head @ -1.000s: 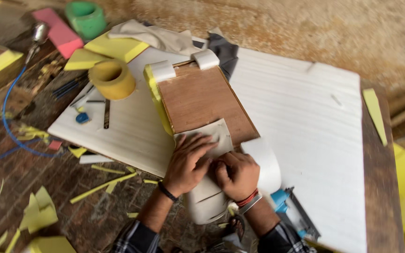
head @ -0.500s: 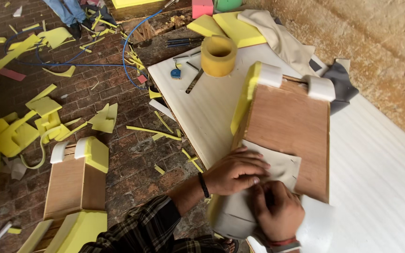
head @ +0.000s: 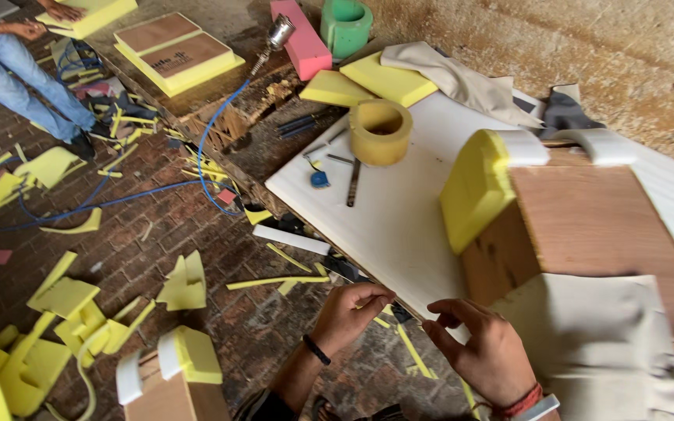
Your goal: The person stretches a tufted beige fabric panel over a wooden furniture frame and secures it with a pneumatic staple gun, pressing and smoothing the fabric with their hands between staples. They reposition the frame, staple along the edges, and at the end pick up a measuring tape and small tools from the table.
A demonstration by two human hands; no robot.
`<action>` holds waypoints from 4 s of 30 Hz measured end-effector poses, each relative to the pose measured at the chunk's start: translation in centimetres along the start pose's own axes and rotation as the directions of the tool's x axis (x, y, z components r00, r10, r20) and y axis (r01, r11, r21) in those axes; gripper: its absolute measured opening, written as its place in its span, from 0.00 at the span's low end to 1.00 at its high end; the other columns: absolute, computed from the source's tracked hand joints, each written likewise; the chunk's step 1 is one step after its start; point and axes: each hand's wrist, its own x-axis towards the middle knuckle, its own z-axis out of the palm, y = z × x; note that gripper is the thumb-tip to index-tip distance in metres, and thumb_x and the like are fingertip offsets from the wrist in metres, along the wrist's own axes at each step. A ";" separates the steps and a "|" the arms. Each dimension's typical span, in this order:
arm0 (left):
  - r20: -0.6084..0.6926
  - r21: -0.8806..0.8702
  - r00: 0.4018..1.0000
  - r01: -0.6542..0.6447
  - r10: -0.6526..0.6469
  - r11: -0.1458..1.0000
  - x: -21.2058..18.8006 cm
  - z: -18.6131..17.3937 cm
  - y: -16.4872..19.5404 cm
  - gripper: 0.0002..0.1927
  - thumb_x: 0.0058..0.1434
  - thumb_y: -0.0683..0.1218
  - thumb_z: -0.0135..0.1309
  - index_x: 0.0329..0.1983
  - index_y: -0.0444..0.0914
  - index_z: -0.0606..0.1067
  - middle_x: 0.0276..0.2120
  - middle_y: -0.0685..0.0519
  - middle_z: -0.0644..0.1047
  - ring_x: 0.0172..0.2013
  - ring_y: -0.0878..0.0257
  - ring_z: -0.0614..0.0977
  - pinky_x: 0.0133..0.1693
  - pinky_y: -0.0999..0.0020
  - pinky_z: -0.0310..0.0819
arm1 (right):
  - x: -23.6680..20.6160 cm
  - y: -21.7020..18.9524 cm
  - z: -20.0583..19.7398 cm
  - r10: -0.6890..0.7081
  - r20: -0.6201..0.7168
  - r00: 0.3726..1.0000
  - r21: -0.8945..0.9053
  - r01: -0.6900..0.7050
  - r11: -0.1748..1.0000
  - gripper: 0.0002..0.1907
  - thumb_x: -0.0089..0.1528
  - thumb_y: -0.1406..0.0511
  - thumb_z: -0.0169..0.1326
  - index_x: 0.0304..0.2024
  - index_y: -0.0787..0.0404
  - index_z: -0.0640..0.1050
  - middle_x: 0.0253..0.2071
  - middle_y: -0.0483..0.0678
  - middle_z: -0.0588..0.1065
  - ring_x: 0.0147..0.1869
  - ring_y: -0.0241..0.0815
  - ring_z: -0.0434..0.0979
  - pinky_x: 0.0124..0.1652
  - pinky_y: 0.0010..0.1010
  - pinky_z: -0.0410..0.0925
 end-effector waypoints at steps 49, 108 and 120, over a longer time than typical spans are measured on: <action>0.380 -0.178 0.921 0.165 -0.087 0.970 39.4 -29.8 -13.6 0.12 0.67 0.44 0.55 0.47 0.33 0.82 0.39 0.51 0.85 0.40 0.66 0.84 0.44 0.70 0.81 | 41.2 -2.8 20.8 0.456 -0.122 0.882 0.041 -0.454 0.890 0.17 0.57 0.59 0.63 0.46 0.57 0.82 0.34 0.47 0.85 0.37 0.38 0.86 0.39 0.32 0.77; 0.380 -0.253 0.905 -0.099 0.193 0.962 29.8 10.1 -4.9 0.22 0.72 0.48 0.53 0.63 0.28 0.73 0.54 0.54 0.76 0.52 0.66 0.74 0.56 0.71 0.68 | -13.6 3.3 -0.4 0.692 0.153 0.705 0.288 -0.702 0.651 0.13 0.63 0.56 0.60 0.40 0.57 0.87 0.31 0.50 0.84 0.33 0.46 0.84 0.38 0.33 0.76; 0.152 0.662 0.961 -0.272 0.229 0.698 12.9 9.7 7.9 0.33 0.64 0.58 0.54 0.70 0.42 0.67 0.71 0.42 0.67 0.68 0.47 0.69 0.63 0.56 0.65 | -12.7 17.2 -10.9 0.615 0.059 0.786 0.596 -0.522 0.610 0.13 0.61 0.67 0.58 0.48 0.64 0.83 0.36 0.48 0.86 0.42 0.35 0.85 0.44 0.28 0.76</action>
